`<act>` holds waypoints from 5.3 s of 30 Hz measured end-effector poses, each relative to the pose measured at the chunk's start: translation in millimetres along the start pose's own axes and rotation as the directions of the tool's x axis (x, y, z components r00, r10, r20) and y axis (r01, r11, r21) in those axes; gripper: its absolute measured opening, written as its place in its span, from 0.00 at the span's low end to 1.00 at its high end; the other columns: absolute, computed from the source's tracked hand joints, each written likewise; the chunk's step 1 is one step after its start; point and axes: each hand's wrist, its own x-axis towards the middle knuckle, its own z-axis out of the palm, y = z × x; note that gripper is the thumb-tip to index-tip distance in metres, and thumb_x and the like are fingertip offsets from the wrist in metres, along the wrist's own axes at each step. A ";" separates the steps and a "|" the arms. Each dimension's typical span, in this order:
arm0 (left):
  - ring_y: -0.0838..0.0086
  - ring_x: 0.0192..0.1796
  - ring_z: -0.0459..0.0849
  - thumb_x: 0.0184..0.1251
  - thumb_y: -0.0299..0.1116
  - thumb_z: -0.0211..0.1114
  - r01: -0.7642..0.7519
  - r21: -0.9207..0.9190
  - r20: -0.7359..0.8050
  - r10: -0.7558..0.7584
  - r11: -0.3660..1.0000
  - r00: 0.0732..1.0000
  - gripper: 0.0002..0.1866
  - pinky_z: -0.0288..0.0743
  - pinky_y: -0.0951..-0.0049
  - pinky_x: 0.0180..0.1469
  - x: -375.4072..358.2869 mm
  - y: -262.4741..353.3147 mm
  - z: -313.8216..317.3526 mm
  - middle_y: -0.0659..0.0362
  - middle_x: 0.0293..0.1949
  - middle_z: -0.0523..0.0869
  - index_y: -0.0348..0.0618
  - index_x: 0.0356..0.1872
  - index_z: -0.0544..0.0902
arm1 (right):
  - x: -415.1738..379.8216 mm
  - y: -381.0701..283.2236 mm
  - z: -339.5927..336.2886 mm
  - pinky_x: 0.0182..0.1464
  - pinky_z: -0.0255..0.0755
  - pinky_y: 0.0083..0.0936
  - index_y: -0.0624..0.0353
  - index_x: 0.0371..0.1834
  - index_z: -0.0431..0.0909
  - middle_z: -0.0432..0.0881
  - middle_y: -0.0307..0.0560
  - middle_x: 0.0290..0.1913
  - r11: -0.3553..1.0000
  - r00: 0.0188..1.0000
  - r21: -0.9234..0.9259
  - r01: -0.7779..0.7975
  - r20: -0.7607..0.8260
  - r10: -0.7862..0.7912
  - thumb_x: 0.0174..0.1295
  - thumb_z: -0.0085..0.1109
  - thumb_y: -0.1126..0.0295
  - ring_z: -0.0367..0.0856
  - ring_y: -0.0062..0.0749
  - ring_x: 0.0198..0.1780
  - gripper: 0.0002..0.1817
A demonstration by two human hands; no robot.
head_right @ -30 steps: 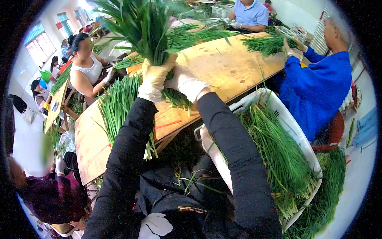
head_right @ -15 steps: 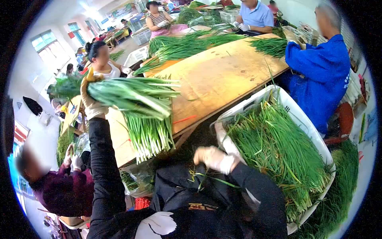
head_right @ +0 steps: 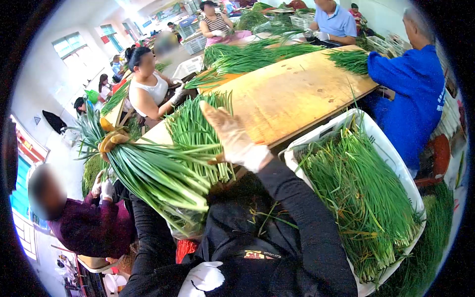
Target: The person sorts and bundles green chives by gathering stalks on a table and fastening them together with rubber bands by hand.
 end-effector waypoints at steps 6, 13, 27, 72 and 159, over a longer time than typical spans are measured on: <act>0.78 0.35 0.77 0.60 0.36 0.57 0.048 -0.055 0.026 -0.046 0.997 0.999 0.20 0.66 0.70 0.56 -14.7 22.6 9.3 0.64 0.33 0.76 0.36 0.50 0.70 | -25.8 -4.8 6.3 0.33 0.73 0.22 0.58 0.42 0.75 0.79 0.45 0.37 0.950 0.968 0.294 -0.102 0.248 0.027 0.64 0.45 0.69 0.78 0.29 0.31 0.10; 0.79 0.33 0.76 0.61 0.36 0.56 0.079 -0.084 0.023 -0.078 0.993 0.997 0.18 0.67 0.70 0.55 -31.2 35.8 17.8 0.64 0.30 0.75 0.36 0.49 0.70 | -95.4 -50.1 -104.2 0.39 0.68 0.20 0.64 0.33 0.76 0.79 0.44 0.33 0.403 0.658 0.534 -0.743 0.472 0.588 0.63 0.47 0.71 0.75 0.26 0.33 0.09; 0.81 0.30 0.74 0.62 0.35 0.55 0.122 -0.130 0.029 -0.119 0.984 0.993 0.15 0.67 0.72 0.53 -36.7 17.7 26.3 0.66 0.25 0.73 0.35 0.45 0.72 | -35.6 -95.6 -69.0 0.58 0.63 0.28 0.56 0.62 0.60 0.62 0.49 0.64 0.999 0.957 -0.022 -0.027 0.288 0.032 0.45 0.63 0.51 0.69 0.38 0.58 0.41; 0.77 0.41 0.80 0.51 0.30 0.65 0.512 0.764 -0.308 -0.475 0.392 0.824 0.19 0.72 0.75 0.46 47.6 -325.6 -48.0 0.60 0.39 0.83 0.37 0.46 0.78 | -83.0 151.7 -60.5 0.46 0.71 0.24 0.59 0.58 0.62 0.77 0.41 0.45 0.441 0.621 0.526 -0.728 0.230 0.750 0.25 0.80 0.68 0.74 0.26 0.45 0.50; 0.71 0.38 0.81 0.60 0.34 0.61 0.773 -0.372 -0.717 -0.688 0.515 0.113 0.16 0.76 0.70 0.39 -198.4 -276.2 -5.5 0.59 0.39 0.82 0.39 0.47 0.75 | -168.2 -26.6 -13.4 0.47 0.68 0.23 0.62 0.53 0.66 0.74 0.41 0.45 0.177 0.481 0.879 -0.442 0.066 0.874 0.52 0.63 0.60 0.72 0.25 0.45 0.28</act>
